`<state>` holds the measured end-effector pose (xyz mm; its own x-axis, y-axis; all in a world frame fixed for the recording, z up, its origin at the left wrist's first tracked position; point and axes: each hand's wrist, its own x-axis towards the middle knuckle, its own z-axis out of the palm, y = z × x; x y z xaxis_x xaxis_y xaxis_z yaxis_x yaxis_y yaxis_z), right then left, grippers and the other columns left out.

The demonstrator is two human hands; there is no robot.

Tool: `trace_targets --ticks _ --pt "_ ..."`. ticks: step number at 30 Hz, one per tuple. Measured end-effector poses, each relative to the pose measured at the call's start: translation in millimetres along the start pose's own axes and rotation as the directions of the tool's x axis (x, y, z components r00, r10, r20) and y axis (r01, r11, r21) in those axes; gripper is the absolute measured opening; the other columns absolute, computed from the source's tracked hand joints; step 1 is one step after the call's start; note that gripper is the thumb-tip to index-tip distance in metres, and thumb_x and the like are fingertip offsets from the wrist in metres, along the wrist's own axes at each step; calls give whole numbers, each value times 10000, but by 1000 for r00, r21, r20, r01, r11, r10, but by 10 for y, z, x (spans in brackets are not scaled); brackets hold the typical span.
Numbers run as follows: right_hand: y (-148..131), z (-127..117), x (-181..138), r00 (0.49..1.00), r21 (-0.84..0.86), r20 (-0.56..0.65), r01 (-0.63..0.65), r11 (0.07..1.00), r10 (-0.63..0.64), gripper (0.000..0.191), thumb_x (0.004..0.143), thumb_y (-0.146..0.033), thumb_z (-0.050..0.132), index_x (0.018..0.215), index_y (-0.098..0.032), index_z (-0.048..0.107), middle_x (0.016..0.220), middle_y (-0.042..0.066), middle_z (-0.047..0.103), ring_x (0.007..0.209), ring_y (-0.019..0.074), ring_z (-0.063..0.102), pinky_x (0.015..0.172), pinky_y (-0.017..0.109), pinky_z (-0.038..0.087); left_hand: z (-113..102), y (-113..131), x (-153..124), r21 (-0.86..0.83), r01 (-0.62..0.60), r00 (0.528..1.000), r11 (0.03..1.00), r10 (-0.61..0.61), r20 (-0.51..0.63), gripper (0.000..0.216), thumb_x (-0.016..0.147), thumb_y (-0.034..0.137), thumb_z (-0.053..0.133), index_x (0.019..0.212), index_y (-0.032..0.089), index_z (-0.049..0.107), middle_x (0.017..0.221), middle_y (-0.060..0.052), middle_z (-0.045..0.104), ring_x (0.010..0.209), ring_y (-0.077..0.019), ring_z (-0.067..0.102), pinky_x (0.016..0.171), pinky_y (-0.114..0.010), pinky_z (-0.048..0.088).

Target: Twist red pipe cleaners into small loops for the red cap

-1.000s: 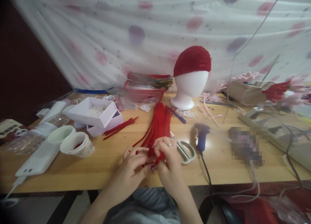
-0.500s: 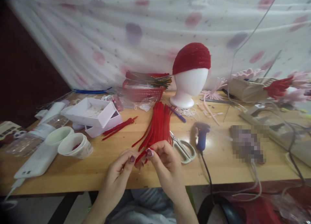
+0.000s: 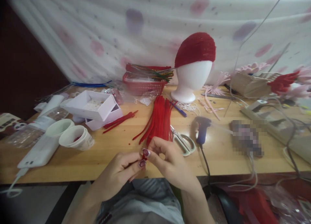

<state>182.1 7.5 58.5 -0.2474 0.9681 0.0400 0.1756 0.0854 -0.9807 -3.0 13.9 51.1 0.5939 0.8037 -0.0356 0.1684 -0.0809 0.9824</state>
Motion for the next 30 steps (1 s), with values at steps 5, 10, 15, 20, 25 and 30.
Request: trace_targets --ticks 5,10,15,20,25,30 --pt "56 94 114 997 311 -77 2 950 23 306 903 -465 640 747 -206 595 634 -44 553 580 96 499 544 205 394 48 -64 26 -422 113 993 899 -112 26 340 957 494 471 815 193 539 512 92 385 444 -71 282 443 -212 231" --pt "253 286 174 993 513 -120 61 856 1 292 868 -503 671 1001 -271 789 988 35 739 716 115 598 670 224 485 156 -85 64 -586 87 989 806 -141 -46 378 897 554 555 812 186 550 504 92 407 420 -56 266 410 -196 202" --pt "284 399 214 995 655 -102 57 753 13 273 817 -513 717 843 -265 828 1067 74 752 946 198 668 834 280 524 220 -44 88 -562 70 981 824 -159 -111 404 897 567 557 812 174 579 500 85 410 424 -52 282 413 -191 213" --pt "321 431 216 985 694 -175 114 710 12 237 805 -483 738 742 -263 801 954 55 743 973 199 666 866 275 524 271 -34 123 -569 29 986 822 -117 -118 379 912 548 548 804 185 553 493 96 372 423 -50 263 411 -187 207" --pt "335 442 193 979 723 -195 108 683 52 233 798 -490 738 713 -275 770 968 34 706 764 164 642 724 281 548 302 -53 136 -589 -15 990 808 -69 -121 377 919 548 542 789 194 536 511 98 351 425 -54 262 408 -192 213" --pt "241 367 280 953 765 -293 189 615 72 191 743 -457 805 694 -276 769 893 2 706 848 152 657 756 237 552 317 -112 120 -599 7 990 801 -92 -111 396 923 561 531 788 188 531 540 101 330 446 -51 238 435 -190 221"
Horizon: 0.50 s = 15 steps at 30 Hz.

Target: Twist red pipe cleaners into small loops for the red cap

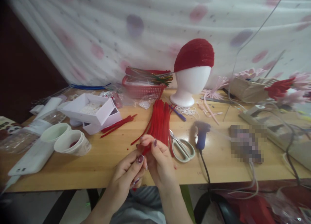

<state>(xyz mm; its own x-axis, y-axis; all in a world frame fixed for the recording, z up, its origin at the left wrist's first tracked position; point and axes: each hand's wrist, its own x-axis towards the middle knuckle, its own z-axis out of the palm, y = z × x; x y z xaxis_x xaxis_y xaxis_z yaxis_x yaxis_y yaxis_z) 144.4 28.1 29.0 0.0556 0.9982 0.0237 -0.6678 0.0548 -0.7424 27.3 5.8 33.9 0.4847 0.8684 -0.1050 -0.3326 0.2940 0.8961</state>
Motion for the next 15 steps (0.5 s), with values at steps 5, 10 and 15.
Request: trace_targets --ticks 5,10,15 --pt "-52 -30 85 993 -21 -86 84 996 -85 217 783 -471 769 853 -271 813 992 22 780 955 163 674 851 251 534 -14 -37 11 -20 15 998 1000 -16 -66 440 883 631 539 793 201 514 505 117 309 417 -50 204 415 -195 187" --pt "-4 -7 -31 1000 -209 28 5 978 1 280 827 -513 701 911 -275 822 1017 76 792 859 228 693 859 371 539 -2 -15 43 30 11 990 999 -7 -142 466 838 667 575 781 211 503 486 118 306 414 -54 203 411 -202 187" --pt "32 64 -93 997 -193 23 -70 979 76 273 802 -521 717 841 -272 823 788 62 785 627 204 653 812 402 555 -11 -18 29 -37 18 997 999 -21 -75 459 839 649 591 770 197 543 470 118 294 395 -50 181 396 -207 186"
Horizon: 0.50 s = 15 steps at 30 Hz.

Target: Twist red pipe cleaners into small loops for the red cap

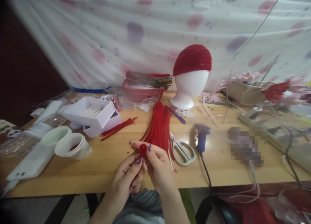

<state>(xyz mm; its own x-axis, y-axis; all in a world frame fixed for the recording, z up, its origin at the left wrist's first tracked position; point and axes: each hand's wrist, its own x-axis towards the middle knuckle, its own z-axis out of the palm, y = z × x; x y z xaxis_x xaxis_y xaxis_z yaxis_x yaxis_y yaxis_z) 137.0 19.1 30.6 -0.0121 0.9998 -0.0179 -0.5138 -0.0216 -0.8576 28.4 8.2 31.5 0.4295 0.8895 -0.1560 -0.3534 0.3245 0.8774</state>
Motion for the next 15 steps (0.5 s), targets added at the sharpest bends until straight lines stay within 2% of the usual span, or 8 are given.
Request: trace_targets --ticks 4,7,10,12,15 --pt "14 -2 16 999 41 31 21 999 -22 260 793 -501 729 776 -250 792 800 60 767 575 160 599 667 315 547 -10 1 -17 -46 18 999 999 -16 50 449 837 632 607 769 195 527 453 127 302 380 -42 178 381 -183 197" --pt "14 -10 12 996 48 55 61 997 -64 229 806 -451 732 741 -234 763 765 57 743 531 143 533 547 267 491 -9 -9 -20 -82 18 997 996 -12 72 457 824 639 620 769 195 521 448 130 306 372 -37 173 367 -169 190" --pt "11 -4 -11 998 40 26 51 998 -52 238 827 -450 715 770 -227 772 786 50 739 445 93 416 461 229 420 -8 -42 -16 -96 -1 997 995 8 75 459 823 638 624 773 193 525 446 135 300 365 -32 166 359 -162 186" --pt "10 14 -28 998 53 1 58 997 -58 233 825 -449 721 765 -230 776 810 45 739 481 95 455 514 225 460 -7 -65 -14 -102 -7 997 995 14 75 458 827 637 621 774 192 526 441 136 300 360 -31 165 356 -160 184" --pt "8 56 -44 996 80 -17 92 993 -91 212 820 -433 733 742 -241 778 791 44 728 699 152 611 728 247 525 2 -81 -20 -101 -20 998 995 27 62 452 832 630 620 769 194 521 444 134 302 362 -32 175 355 -160 188"
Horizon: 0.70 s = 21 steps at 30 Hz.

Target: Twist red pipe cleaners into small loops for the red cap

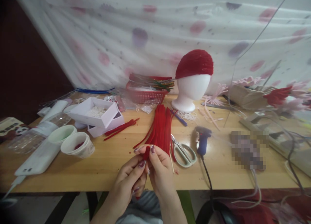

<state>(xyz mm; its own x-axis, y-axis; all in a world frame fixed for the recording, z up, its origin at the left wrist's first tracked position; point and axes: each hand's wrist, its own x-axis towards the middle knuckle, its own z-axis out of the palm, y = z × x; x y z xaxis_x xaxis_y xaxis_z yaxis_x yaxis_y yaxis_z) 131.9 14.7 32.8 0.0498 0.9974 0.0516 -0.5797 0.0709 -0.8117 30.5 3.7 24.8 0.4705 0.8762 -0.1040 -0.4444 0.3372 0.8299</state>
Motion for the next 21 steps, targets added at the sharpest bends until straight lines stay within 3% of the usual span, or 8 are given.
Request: trace_targets --ticks 3,9,13,15,17,19,21 --pt "-5 25 16 1000 23 3 0 1000 0 211 817 -421 738 728 -232 768 796 53 716 826 187 646 789 266 526 9 -2 -8 11 -17 1000 1000 18 -5 444 844 621 611 760 195 518 450 130 302 369 -35 185 358 -160 201" --pt "-62 -67 135 995 124 -58 85 989 -78 138 813 -378 745 743 -258 739 772 9 679 771 161 631 757 276 538 -11 -19 -20 6 6 1000 1000 -6 -5 448 843 630 604 760 199 510 456 135 279 370 -35 162 358 -167 179" --pt "-58 -110 58 998 -133 -16 62 989 -65 261 843 -474 693 947 -261 803 976 68 778 916 220 684 820 324 543 -14 0 -15 48 1 998 999 2 -63 461 834 646 603 782 194 529 464 131 283 379 -37 173 365 -176 169" --pt "-41 -98 -18 999 -320 34 34 947 -25 208 836 -426 722 946 -277 818 1039 69 793 981 241 695 869 340 536 -5 13 -7 82 2 996 997 6 -89 476 829 660 596 879 188 564 470 131 285 387 -46 186 370 -186 169" --pt "-33 -83 -69 999 -403 37 42 914 -30 145 825 -377 747 912 -294 829 1013 55 807 988 241 701 907 345 527 4 19 -8 110 9 995 994 3 -103 519 834 669 577 1012 181 572 480 134 283 395 -56 193 377 -196 169" --pt "-38 -81 -79 999 -387 -3 43 921 -47 138 821 -385 751 884 -297 836 975 52 816 926 227 710 849 323 544 5 16 -23 150 22 996 988 -10 -85 530 861 660 541 1071 174 568 496 126 306 408 -65 220 392 -204 196" --pt "-57 -94 -61 998 -317 -52 14 948 -32 147 796 -403 765 836 -284 840 987 63 816 767 195 702 617 265 536 -5 7 -51 194 35 999 980 -27 -45 499 886 642 516 1021 166 584 513 113 327 423 -68 249 411 -210 221"
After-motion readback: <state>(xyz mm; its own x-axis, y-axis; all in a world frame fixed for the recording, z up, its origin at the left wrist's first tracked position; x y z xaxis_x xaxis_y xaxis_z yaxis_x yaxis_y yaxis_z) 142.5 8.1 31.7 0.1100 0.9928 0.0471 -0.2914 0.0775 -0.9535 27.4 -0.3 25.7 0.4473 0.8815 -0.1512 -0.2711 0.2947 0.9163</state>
